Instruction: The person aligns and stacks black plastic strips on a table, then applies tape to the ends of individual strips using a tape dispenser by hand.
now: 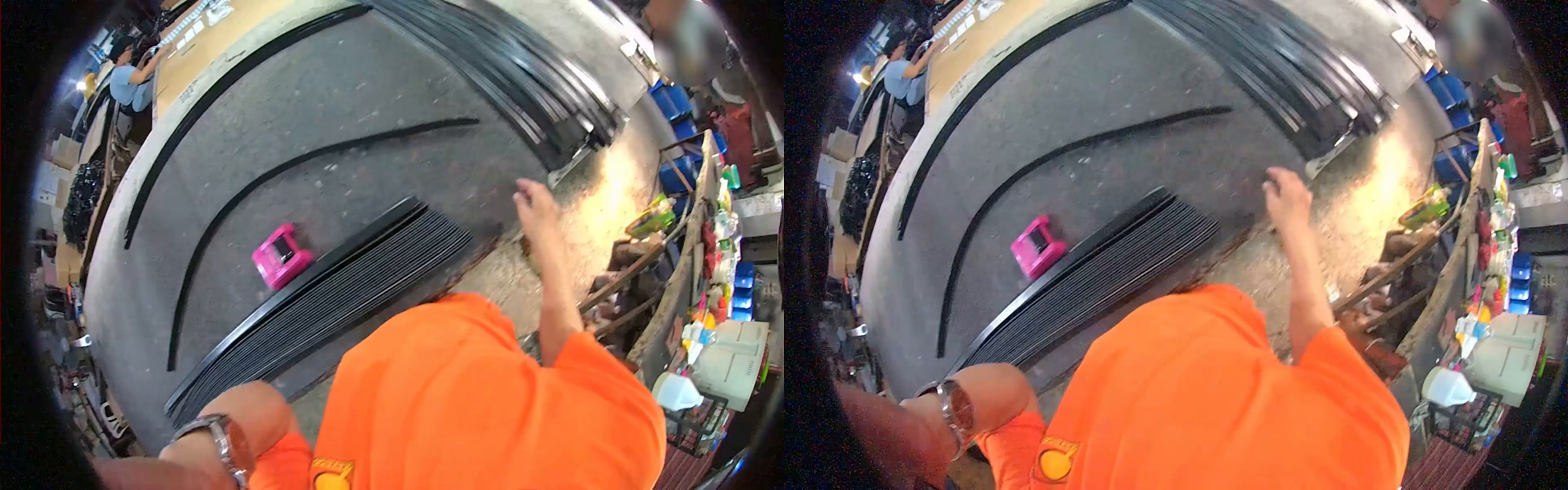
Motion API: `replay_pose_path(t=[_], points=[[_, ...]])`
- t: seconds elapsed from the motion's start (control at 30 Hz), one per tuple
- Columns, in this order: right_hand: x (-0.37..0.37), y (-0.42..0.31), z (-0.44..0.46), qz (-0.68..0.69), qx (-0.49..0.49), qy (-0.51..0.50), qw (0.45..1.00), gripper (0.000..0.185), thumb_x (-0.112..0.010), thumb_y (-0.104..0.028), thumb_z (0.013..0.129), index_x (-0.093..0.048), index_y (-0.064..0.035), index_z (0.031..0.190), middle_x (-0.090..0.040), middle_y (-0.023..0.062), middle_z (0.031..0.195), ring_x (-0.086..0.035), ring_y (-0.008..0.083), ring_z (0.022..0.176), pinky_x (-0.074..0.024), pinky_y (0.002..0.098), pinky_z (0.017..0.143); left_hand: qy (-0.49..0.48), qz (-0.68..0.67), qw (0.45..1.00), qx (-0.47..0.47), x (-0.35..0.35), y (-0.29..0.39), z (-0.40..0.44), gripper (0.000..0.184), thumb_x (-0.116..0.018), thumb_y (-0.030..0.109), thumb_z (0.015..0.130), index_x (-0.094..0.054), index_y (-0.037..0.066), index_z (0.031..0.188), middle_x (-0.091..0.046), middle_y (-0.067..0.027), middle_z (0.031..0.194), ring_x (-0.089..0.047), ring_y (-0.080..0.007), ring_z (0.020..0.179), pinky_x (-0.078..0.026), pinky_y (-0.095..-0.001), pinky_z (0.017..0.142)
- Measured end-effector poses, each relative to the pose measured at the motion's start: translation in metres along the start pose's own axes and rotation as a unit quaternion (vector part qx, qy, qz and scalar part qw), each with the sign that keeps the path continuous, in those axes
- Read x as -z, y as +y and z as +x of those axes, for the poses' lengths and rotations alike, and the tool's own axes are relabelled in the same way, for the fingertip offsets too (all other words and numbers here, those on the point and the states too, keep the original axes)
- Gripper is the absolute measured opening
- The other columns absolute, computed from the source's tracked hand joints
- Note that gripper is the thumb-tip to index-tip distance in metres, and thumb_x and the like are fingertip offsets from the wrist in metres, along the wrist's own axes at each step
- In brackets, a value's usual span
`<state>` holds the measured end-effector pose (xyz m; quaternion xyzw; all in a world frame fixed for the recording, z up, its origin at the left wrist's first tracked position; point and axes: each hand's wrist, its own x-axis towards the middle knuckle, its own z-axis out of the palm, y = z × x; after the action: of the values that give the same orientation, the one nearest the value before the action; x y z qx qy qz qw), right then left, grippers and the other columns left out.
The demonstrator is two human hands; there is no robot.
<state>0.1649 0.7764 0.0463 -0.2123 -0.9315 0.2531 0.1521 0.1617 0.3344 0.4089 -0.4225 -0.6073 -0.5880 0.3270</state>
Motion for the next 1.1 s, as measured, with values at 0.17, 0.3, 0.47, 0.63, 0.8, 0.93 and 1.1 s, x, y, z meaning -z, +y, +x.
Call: replay_pose_path(t=[0.17,0.3,0.47,0.63,0.8,0.93,1.1], points=[[-0.024,0.031,0.019,-0.064,0.055,0.03,0.996,0.046,-0.072,-0.02,0.089,-0.062,-0.0154,0.133,-0.061,0.011,0.136,-0.056,0.0337,0.125,-0.0453,0.0493,0.1,0.126,0.043,0.991,-0.022,-0.032,-0.01,0.015,0.062,-0.056,0.056,0.094,-0.063,0.009,0.134,-0.04,-0.0156,0.159,-0.037,-0.0368,0.145,-0.022,-0.0524,0.123],[-0.042,0.038,0.032,-0.14,0.069,0.081,0.984,0.056,-0.07,-0.029,0.092,-0.054,-0.0152,0.143,-0.049,0.0151,0.149,-0.046,0.0371,0.134,-0.038,0.0567,0.107,0.254,0.036,0.966,0.025,-0.027,-0.063,-0.033,0.077,-0.042,0.064,0.1,-0.05,0.004,0.147,-0.043,-0.0179,0.157,-0.038,-0.0348,0.146,-0.021,-0.0529,0.122],[-0.067,0.044,0.032,-0.186,0.048,0.074,0.979,0.058,-0.062,-0.033,0.096,-0.049,-0.0134,0.149,-0.04,0.0179,0.157,-0.035,0.0401,0.144,-0.023,0.0647,0.116,-0.097,0.324,0.897,0.285,-0.08,-0.123,-0.173,0.02,-0.067,-0.003,0.089,-0.066,0.001,0.108,-0.068,-0.017,0.115,-0.063,-0.0298,0.111,-0.047,-0.0419,0.101],[-0.064,0.04,0.033,-0.186,0.024,0.076,0.979,0.058,-0.062,-0.035,0.094,-0.05,-0.0148,0.147,-0.041,0.0174,0.156,-0.037,0.0392,0.143,-0.0216,0.0647,0.116,-0.087,0.165,0.874,0.449,-0.101,-0.143,-0.246,0.018,-0.06,-0.005,0.095,-0.068,0.001,0.111,-0.067,-0.0114,0.117,-0.065,-0.0202,0.104,-0.053,-0.0327,0.092],[-0.066,0.04,0.032,-0.163,0.031,0.09,0.982,0.058,-0.063,-0.033,0.094,-0.05,-0.0144,0.146,-0.041,0.0177,0.156,-0.036,0.039,0.142,-0.0213,0.0647,0.115,-0.031,0.062,0.921,0.384,-0.12,-0.146,-0.157,0.02,-0.058,-0.006,0.097,-0.068,0.0,0.113,-0.068,-0.0127,0.113,-0.065,-0.0153,0.087,-0.055,-0.0291,0.075],[-0.068,0.044,0.029,-0.162,0.026,0.087,0.983,0.058,-0.063,-0.034,0.095,-0.049,-0.0151,0.148,-0.039,0.0171,0.157,-0.034,0.0381,0.144,-0.0204,0.0646,0.117,-0.077,-0.042,0.983,0.163,-0.13,-0.115,-0.048,0.03,-0.064,0.023,0.099,-0.063,0.001,0.12,-0.061,-0.009,0.098,-0.05,-0.016,0.078,-0.039,-0.0317,0.073],[-0.068,0.042,0.03,-0.151,0.013,0.083,0.985,0.056,-0.062,-0.035,0.096,-0.05,-0.0161,0.147,-0.039,0.0158,0.158,-0.033,0.0376,0.146,-0.0197,0.0642,0.118,-0.045,0.009,0.993,0.11,-0.166,-0.084,0.004,0.027,-0.075,0.035,0.086,-0.057,0.025,0.104,-0.049,0.0131,0.094,-0.046,-0.0084,0.083,-0.033,-0.0361,0.08]])
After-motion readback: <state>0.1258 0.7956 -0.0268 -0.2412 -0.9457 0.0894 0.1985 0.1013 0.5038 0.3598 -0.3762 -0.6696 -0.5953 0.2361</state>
